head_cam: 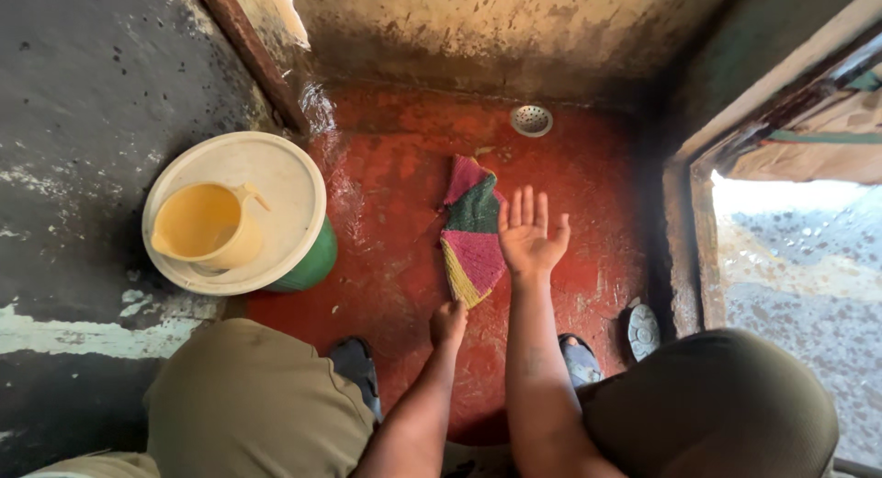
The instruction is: The person rinses a colorful knitted mat by hand using water from a tap and a bucket, wringing it out repeatedly and using a mug to pour water over it.
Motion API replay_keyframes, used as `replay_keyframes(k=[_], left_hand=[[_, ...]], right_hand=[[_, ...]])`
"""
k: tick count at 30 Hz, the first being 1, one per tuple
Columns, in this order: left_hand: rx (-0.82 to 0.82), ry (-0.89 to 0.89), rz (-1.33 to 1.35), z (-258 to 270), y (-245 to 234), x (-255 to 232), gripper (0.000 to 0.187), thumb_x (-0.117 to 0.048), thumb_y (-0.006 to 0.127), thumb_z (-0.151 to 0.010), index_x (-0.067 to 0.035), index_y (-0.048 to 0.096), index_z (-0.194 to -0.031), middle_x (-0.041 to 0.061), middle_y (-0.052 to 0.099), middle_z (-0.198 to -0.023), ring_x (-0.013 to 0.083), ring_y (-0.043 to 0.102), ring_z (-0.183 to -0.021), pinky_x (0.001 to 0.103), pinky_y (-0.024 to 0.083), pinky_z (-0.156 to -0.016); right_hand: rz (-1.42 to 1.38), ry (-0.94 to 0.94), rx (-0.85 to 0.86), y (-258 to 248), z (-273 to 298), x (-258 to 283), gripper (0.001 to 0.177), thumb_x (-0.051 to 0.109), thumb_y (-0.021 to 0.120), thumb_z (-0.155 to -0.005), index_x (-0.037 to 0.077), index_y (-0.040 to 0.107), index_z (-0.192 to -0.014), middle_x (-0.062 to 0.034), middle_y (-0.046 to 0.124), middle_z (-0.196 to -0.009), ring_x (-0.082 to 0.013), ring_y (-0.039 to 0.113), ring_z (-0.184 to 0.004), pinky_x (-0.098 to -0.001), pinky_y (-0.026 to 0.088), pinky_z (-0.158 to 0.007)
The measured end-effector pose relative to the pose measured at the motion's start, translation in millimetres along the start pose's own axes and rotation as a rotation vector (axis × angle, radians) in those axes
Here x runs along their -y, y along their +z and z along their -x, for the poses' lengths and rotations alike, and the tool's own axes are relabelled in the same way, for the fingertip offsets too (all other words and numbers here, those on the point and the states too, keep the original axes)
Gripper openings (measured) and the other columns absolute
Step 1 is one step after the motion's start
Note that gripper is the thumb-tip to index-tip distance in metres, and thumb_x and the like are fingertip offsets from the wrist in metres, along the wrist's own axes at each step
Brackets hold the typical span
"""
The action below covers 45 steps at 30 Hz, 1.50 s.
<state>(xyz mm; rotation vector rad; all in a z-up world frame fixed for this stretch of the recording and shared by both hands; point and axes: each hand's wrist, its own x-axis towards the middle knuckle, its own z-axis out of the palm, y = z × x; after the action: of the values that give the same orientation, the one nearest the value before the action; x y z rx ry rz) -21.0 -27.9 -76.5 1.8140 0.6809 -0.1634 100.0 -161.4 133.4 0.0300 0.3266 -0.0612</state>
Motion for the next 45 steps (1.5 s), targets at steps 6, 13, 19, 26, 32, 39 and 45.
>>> replay_keyframes(k=[6,13,19,26,32,39,45], left_hand=[[-0.180,0.017,-0.070,-10.2,6.9,-4.1,0.040,-0.039,0.071,-0.083,-0.007,0.068,-0.107,0.014,0.075,-0.103,0.0328,0.072,-0.097,0.044,0.056,-0.085],[-0.267,-0.053,-0.075,-20.2,22.0,-17.2,0.068,-0.041,0.080,-0.075,-0.001,0.057,-0.124,0.024,0.068,-0.117,0.0397,0.067,-0.106,0.047,0.054,-0.093],[-0.164,0.233,0.142,-36.6,55.2,-80.4,0.064,-0.030,0.075,-0.074,0.000,0.053,-0.126,0.022,0.066,-0.118,0.0339,0.068,-0.106,0.044,0.054,-0.094],[0.268,0.378,0.148,26.7,14.2,-245.7,0.042,-0.021,0.062,-0.088,-0.007,0.068,-0.127,0.018,0.073,-0.120,0.0283,0.072,-0.106,0.035,0.057,-0.090],[0.559,0.801,0.416,94.6,11.0,-299.2,0.035,-0.009,0.059,-0.099,0.002,0.067,-0.131,0.013,0.073,-0.122,0.0222,0.071,-0.110,0.031,0.057,-0.095],[1.037,0.335,0.914,133.7,1.1,-316.5,0.045,-0.018,0.051,-0.100,-0.009,0.064,-0.143,-0.002,0.062,-0.085,0.0029,0.045,-0.055,0.021,0.037,-0.047],[0.829,-0.181,1.097,93.4,52.5,-227.2,0.028,-0.032,0.050,-0.102,-0.012,0.065,-0.114,-0.002,0.058,-0.071,0.0073,0.046,-0.049,0.023,0.036,-0.043]], right_hand=[[0.698,0.061,-0.421,-140.9,-26.5,3.4,0.060,0.054,0.044,-0.096,0.007,0.058,-0.131,-0.0185,0.064,-0.131,-0.0357,0.061,-0.121,-0.0560,0.046,-0.106],[0.689,0.278,-0.823,-238.3,31.3,-15.4,0.071,0.061,0.036,-0.096,0.004,0.055,-0.134,-0.0214,0.061,-0.130,-0.0386,0.058,-0.121,-0.0582,0.045,-0.104],[0.278,0.215,-0.749,-211.0,44.3,-22.9,0.080,0.066,0.029,-0.096,0.002,0.053,-0.137,-0.0238,0.058,-0.129,-0.0412,0.055,-0.120,-0.0602,0.044,-0.102],[0.102,0.194,-0.538,-82.9,27.6,-17.7,0.083,0.066,0.028,-0.096,0.003,0.042,-0.148,-0.0232,0.044,-0.143,-0.0425,0.042,-0.132,-0.0588,0.035,-0.109],[0.315,-0.156,-0.199,24.4,20.4,51.6,0.074,0.055,0.036,-0.097,0.007,0.036,-0.153,-0.0210,0.034,-0.152,-0.0436,0.032,-0.140,-0.0589,0.026,-0.116],[0.994,-0.902,0.108,142.5,61.4,78.9,0.070,0.043,0.045,-0.098,0.011,0.028,-0.159,-0.0185,0.023,-0.161,-0.0449,0.021,-0.149,-0.0589,0.017,-0.123],[2.194,-1.499,0.259,114.1,-2.2,58.4,0.074,0.032,0.053,-0.099,0.015,0.022,-0.164,-0.0164,0.013,-0.170,-0.0460,0.011,-0.157,-0.0590,0.009,-0.130]])
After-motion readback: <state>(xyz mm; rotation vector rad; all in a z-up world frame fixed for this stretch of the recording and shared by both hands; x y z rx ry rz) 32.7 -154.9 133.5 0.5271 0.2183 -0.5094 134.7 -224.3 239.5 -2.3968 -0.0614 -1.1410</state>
